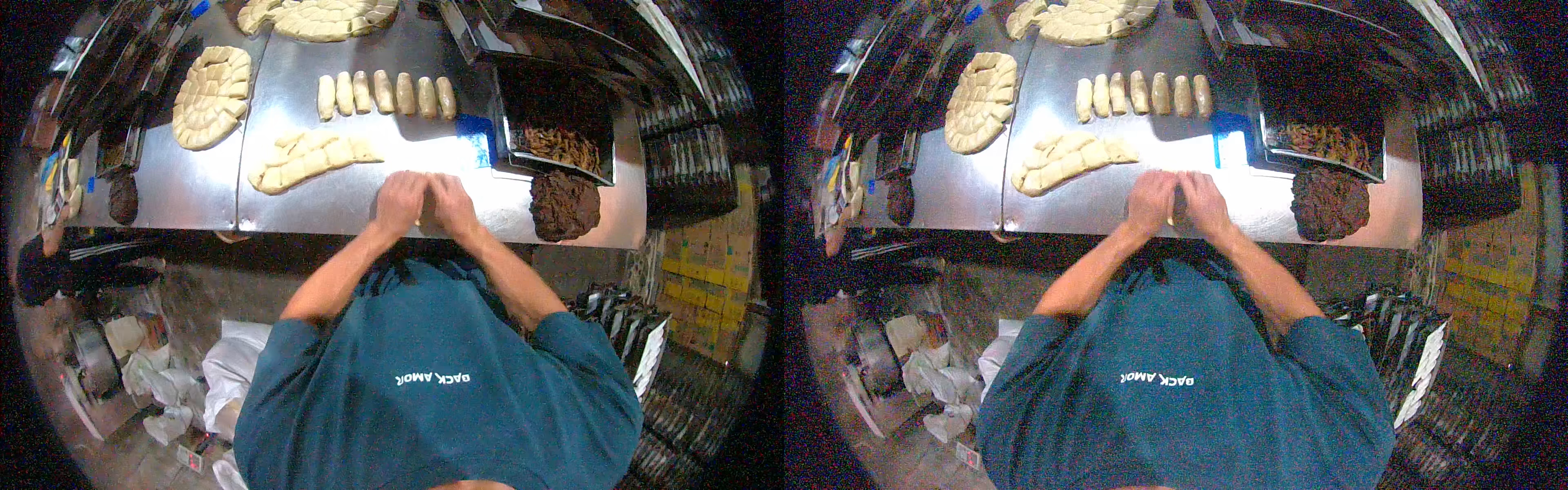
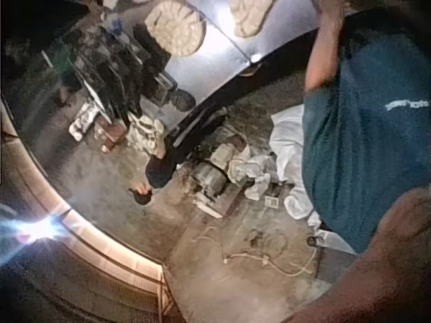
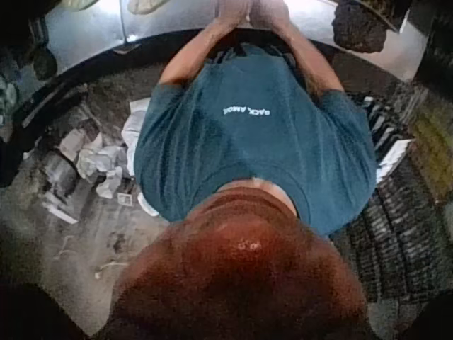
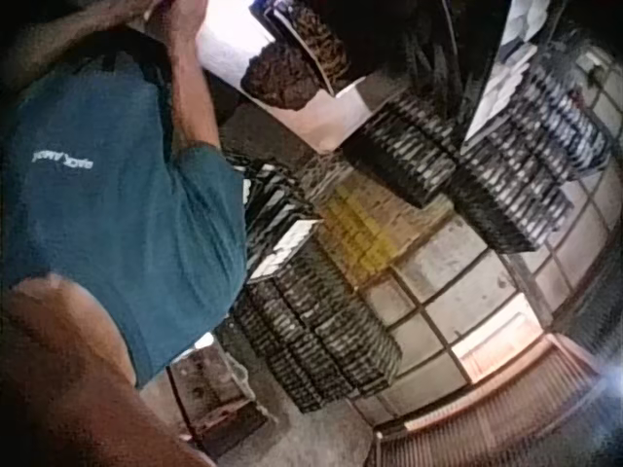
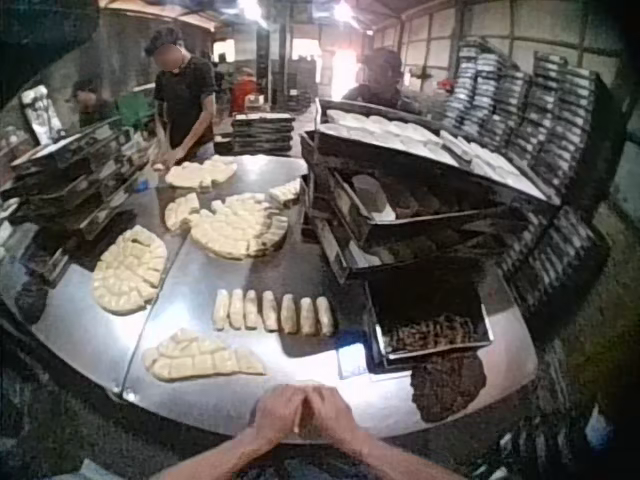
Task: The person fills small pieces of dough with a dark filling, rolls them into logs, and places them on a metal tray. They repeat this process multiple times, arranging the finished pastries in rows on the tray.
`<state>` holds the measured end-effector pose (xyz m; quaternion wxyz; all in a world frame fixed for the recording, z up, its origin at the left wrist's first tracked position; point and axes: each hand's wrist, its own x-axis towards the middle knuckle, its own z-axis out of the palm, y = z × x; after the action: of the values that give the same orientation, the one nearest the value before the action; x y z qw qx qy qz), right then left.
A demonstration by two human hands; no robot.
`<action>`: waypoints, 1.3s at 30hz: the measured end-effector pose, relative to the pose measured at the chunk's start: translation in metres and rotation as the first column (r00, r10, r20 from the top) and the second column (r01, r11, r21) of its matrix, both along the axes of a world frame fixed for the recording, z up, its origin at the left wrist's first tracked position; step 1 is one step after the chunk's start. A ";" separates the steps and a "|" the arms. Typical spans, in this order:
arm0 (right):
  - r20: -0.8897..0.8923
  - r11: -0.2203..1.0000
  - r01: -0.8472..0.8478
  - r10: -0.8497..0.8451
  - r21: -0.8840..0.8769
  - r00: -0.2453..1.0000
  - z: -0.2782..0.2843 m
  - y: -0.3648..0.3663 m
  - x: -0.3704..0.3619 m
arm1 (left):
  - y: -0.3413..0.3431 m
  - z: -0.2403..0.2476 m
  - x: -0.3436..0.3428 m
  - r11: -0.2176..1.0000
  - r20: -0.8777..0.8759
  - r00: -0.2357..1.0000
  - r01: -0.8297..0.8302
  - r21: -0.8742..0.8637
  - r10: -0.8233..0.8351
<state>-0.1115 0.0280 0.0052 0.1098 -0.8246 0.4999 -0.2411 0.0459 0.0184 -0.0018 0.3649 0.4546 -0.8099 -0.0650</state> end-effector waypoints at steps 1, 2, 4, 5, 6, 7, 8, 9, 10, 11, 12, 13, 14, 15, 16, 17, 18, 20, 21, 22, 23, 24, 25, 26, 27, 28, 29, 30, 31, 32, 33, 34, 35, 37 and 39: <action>-0.036 0.987 -0.010 0.005 -0.162 0.999 -0.006 0.015 0.000 | 0.017 -0.002 0.000 0.997 0.059 0.998 -0.016 -0.081 0.021; -0.102 0.982 -0.021 0.002 -0.187 0.995 -0.005 0.024 0.001 | 0.029 -0.004 0.001 0.999 0.107 0.994 -0.004 -0.036 0.008; -0.179 1.000 -0.006 0.011 0.029 0.984 0.005 0.023 0.001 | 0.033 -0.002 0.006 0.994 0.134 0.990 0.028 0.110 -0.042; -0.184 0.964 0.021 0.030 0.264 0.982 0.011 0.006 -0.002 | 0.026 0.002 0.013 0.977 0.112 0.991 0.049 0.207 -0.074; -0.182 0.872 0.046 0.050 0.487 0.982 0.016 0.001 -0.004 | 0.023 0.008 0.016 0.950 0.088 0.991 0.071 0.304 -0.102; -0.131 0.943 0.067 -0.026 0.325 0.991 0.021 0.001 -0.001 | 0.017 0.014 0.014 0.977 0.109 0.992 0.032 0.212 -0.056; -0.067 0.983 0.100 -0.091 0.154 0.994 0.024 0.002 0.005 | 0.012 0.020 0.011 0.993 0.125 0.992 -0.008 0.117 -0.007; 0.006 0.990 0.140 -0.140 -0.015 0.990 0.026 0.005 0.008 | 0.013 0.023 0.008 0.998 0.136 0.990 -0.050 0.025 0.046; -0.023 0.992 0.064 -0.067 -0.110 0.998 0.017 0.006 0.010 | 0.016 0.014 0.006 0.998 0.098 0.994 0.046 0.045 -0.051; 0.001 0.988 0.089 -0.090 -0.130 0.996 0.008 0.025 0.013 | 0.029 0.005 0.007 0.997 0.104 0.992 0.063 0.054 -0.068; -0.028 0.985 0.068 -0.073 -0.161 0.997 -0.006 0.039 0.011 | 0.042 -0.001 0.007 0.995 0.106 0.990 0.084 0.052 -0.089; -0.060 0.981 0.044 -0.056 -0.187 0.997 -0.017 0.052 0.007 | 0.054 -0.005 0.005 0.993 0.106 0.988 0.103 0.054 -0.108; -0.109 0.983 0.060 -0.080 -0.175 0.991 -0.015 0.061 0.009 | 0.061 -0.012 0.006 0.990 0.145 0.981 0.120 0.073 -0.130; -0.104 0.994 0.055 -0.065 -0.096 0.992 -0.007 0.062 0.008 | 0.062 -0.011 0.007 0.989 0.119 0.985 0.112 0.096 -0.123; -0.094 0.999 0.053 -0.054 -0.012 0.994 0.006 0.060 0.007 | 0.061 -0.006 0.009 0.986 0.097 0.988 0.107 0.125 -0.120; -0.083 0.996 0.049 -0.043 0.073 0.996 0.011 0.057 0.005 | 0.059 -0.002 0.012 0.983 0.076 0.991 0.102 0.154 -0.115; 0.071 0.975 0.070 -0.087 0.209 0.994 0.010 0.050 0.001 | 0.053 0.012 0.015 0.974 0.019 0.992 0.119 0.193 -0.125; 0.009 0.987 0.157 -0.157 -0.019 0.988 0.009 0.051 0.005 | 0.051 0.009 0.007 0.993 0.043 0.996 0.076 0.095 -0.080; -0.017 0.972 0.189 -0.193 -0.138 0.981 0.011 0.052 0.008 | 0.051 0.009 0.004 0.998 0.052 0.997 0.051 0.044 -0.053; -0.061 0.975 0.177 -0.186 -0.131 0.981 0.000 0.060 0.010 | 0.059 0.005 0.004 0.995 0.114 0.990 0.081 0.053 -0.087; -0.107 0.980 0.158 -0.171 -0.118 0.979 -0.005 0.071 0.009 | 0.068 -0.001 0.005 0.992 0.125 0.986 0.104 0.077 -0.113; -0.152 0.985 0.139 -0.154 -0.104 0.976 -0.005 0.081 0.010 | 0.076 -0.002 0.007 0.987 0.135 0.981 0.126 0.102 -0.139; -0.196 0.989 0.120 -0.135 -0.089 0.971 -0.005 0.087 0.009 | 0.081 -0.005 0.008 0.981 0.144 0.976 0.147 0.127 -0.165; -0.177 0.987 0.125 -0.142 -0.104 0.974 -0.007 0.086 0.006 | 0.082 -0.008 0.008 0.985 0.160 0.976 0.132 0.111 -0.149; -0.140 0.991 0.135 -0.136 -0.017 0.981 0.002 0.081 0.005 | 0.078 -0.004 0.009 0.982 0.120 0.981 0.133 0.131 -0.149; -0.103 0.987 0.141 -0.133 0.073 0.986 0.011 0.077 0.004 | 0.074 -0.001 0.011 0.979 0.080 0.985 0.137 0.154 -0.150; -0.065 0.976 0.143 -0.134 0.162 0.989 0.014 0.075 0.003 | 0.071 0.002 0.012 0.974 0.039 0.988 0.140 0.175 -0.149; -0.030 0.979 0.195 -0.194 0.051 0.981 0.013 0.073 0.004 | 0.067 0.009 0.009 0.985 0.058 0.991 0.108 0.137 -0.117; -0.031 0.980 0.198 -0.199 -0.016 0.980 0.011 0.071 0.008 | 0.064 0.017 0.006 0.992 0.076 0.994 0.076 0.098 -0.084; -0.032 0.976 0.200 -0.204 -0.083 0.979 0.008 0.069 0.012 | 0.062 0.021 0.004 0.997 0.092 0.994 0.045 0.057 -0.050; -0.030 0.968 0.199 -0.206 -0.151 0.978 0.006 0.067 0.015 | 0.066 0.019 0.005 0.997 0.106 0.993 0.055 0.053 -0.060; -0.069 0.973 0.171 -0.183 -0.157 0.981 -0.002 0.076 0.012 | 0.072 0.011 0.004 0.997 0.114 0.991 0.067 0.045 -0.071; -0.126 0.976 0.152 -0.173 -0.157 0.977 -0.010 0.087 0.008 | 0.079 0.001 0.003 0.996 0.123 0.989 0.079 0.037 -0.083; -0.161 0.984 0.122 -0.142 -0.132 0.977 -0.011 0.100 0.007 | 0.092 -0.005 0.003 0.990 0.174 0.977 0.113 0.079 -0.126; -0.170 0.990 0.140 -0.134 0.025 0.976 -0.005 0.097 0.002 | 0.095 -0.004 0.003 0.989 0.168 0.979 0.102 0.105 -0.119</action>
<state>-0.1094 0.1247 0.0002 0.0656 -0.8034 0.5673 -0.1685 0.0491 0.1137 -0.0053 0.2663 0.4297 -0.8587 -0.0841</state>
